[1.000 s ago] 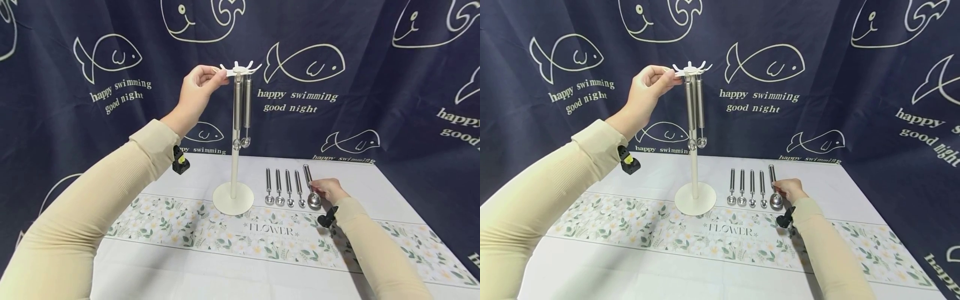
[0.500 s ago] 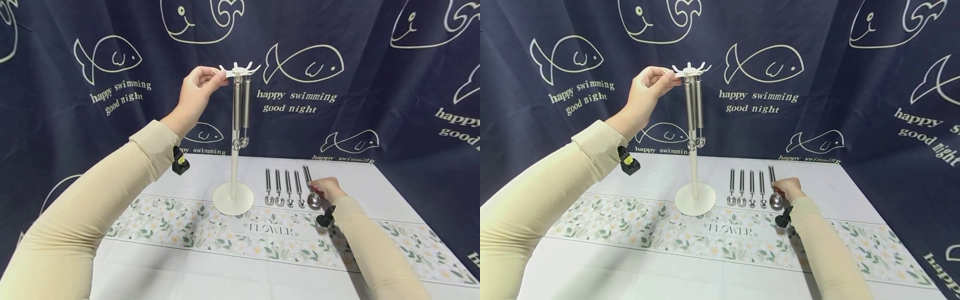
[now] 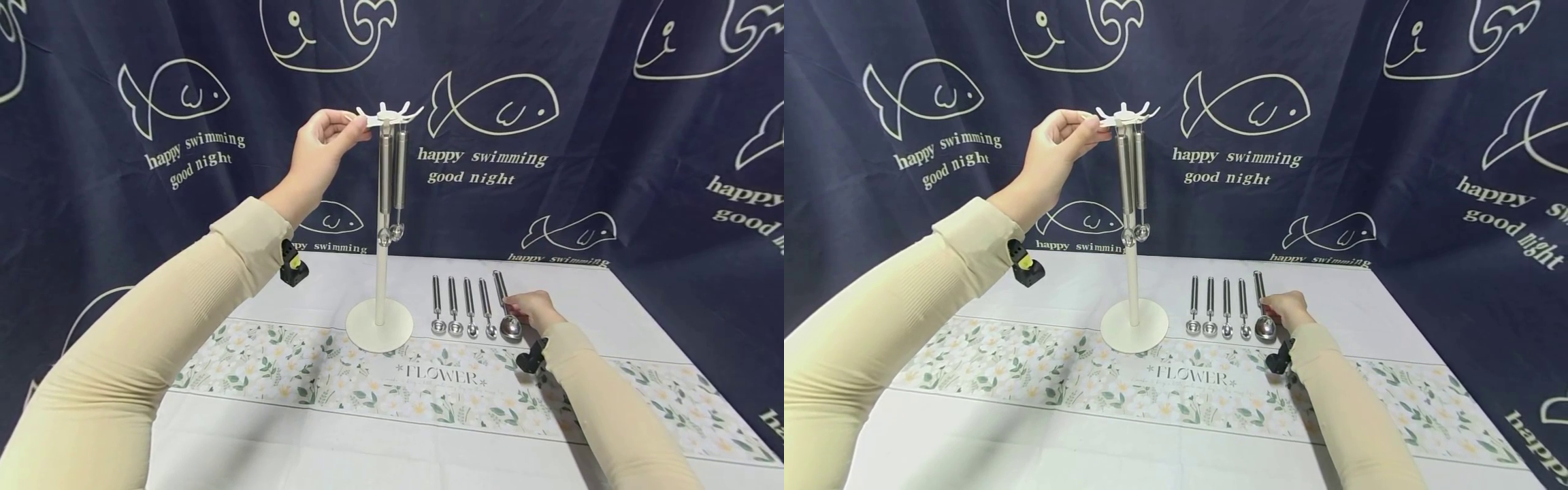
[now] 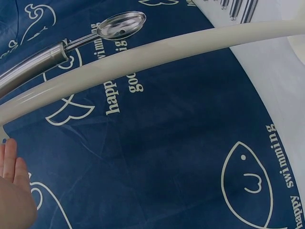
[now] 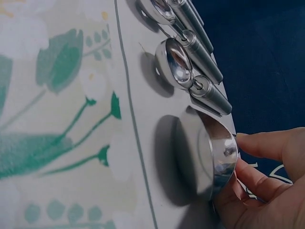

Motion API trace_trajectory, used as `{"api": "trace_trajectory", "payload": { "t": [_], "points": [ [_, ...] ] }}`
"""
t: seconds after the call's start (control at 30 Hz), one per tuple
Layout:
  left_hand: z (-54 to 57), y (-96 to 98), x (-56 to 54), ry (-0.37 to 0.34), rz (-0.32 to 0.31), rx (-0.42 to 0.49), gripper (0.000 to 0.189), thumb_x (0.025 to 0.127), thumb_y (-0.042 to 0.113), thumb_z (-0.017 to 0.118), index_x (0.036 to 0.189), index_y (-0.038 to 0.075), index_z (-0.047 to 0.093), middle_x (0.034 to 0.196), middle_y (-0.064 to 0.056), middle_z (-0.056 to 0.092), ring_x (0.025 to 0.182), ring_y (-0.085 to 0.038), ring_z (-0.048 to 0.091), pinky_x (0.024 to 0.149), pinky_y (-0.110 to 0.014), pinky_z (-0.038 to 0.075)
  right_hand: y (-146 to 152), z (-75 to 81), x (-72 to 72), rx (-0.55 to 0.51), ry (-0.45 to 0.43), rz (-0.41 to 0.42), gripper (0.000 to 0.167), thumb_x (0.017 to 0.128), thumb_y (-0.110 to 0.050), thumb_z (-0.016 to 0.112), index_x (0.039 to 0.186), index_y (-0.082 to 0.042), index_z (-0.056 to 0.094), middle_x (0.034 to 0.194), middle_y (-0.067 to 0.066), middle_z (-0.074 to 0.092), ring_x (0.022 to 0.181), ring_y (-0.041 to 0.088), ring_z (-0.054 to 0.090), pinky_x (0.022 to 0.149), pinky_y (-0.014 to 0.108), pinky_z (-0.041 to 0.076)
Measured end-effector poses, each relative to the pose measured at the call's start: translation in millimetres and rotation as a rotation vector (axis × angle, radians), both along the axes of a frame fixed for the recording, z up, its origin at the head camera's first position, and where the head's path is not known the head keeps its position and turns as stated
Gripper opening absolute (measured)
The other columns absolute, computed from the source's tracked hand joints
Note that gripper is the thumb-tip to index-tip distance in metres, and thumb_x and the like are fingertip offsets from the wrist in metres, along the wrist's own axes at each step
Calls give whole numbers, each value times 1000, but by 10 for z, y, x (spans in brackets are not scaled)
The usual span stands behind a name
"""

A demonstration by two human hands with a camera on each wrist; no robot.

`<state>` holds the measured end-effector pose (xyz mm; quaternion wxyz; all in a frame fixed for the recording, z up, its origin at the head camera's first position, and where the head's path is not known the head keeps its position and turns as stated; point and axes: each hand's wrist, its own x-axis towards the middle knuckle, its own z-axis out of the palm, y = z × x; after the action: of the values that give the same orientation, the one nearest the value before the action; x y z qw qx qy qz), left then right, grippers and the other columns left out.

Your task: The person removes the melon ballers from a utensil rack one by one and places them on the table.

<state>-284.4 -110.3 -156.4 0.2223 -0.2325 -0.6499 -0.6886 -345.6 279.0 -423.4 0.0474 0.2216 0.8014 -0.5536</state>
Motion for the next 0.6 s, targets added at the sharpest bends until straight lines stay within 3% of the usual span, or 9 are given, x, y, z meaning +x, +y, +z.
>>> {"api": "trace_trajectory", "payload": {
  "t": [0.3, 0.43, 0.6],
  "points": [
    [9, 11, 1, 4, -6, 2, 13, 90, 15, 69, 96, 10, 58, 92, -2, 67, 96, -17, 69, 101, -22, 47, -27, 69, 71, 14, -10, 6, 48, 85, -7, 66, 126, 13, 49, 63, -4, 59, 56, 6, 57, 49, 16, 48],
    [8, 12, 4, 2, -5, 2, 13, 90, 15, 69, 96, 10, 58, 92, -3, 67, 98, -20, 69, 101, -22, 48, -16, 88, 73, -2, -12, 32, 48, 86, -9, 65, 125, 13, 48, 59, -6, 59, 53, 5, 59, 52, 18, 52],
    [2, -2, -3, 1, -5, 4, 14, 89, 15, 70, 97, 9, 59, 93, -4, 67, 99, -24, 68, 101, -23, 48, -2, 158, 103, -58, -6, 98, 34, 89, -9, 61, 116, 10, 53, 57, -7, 61, 52, 3, 60, 56, 19, 56]
  ]
}}
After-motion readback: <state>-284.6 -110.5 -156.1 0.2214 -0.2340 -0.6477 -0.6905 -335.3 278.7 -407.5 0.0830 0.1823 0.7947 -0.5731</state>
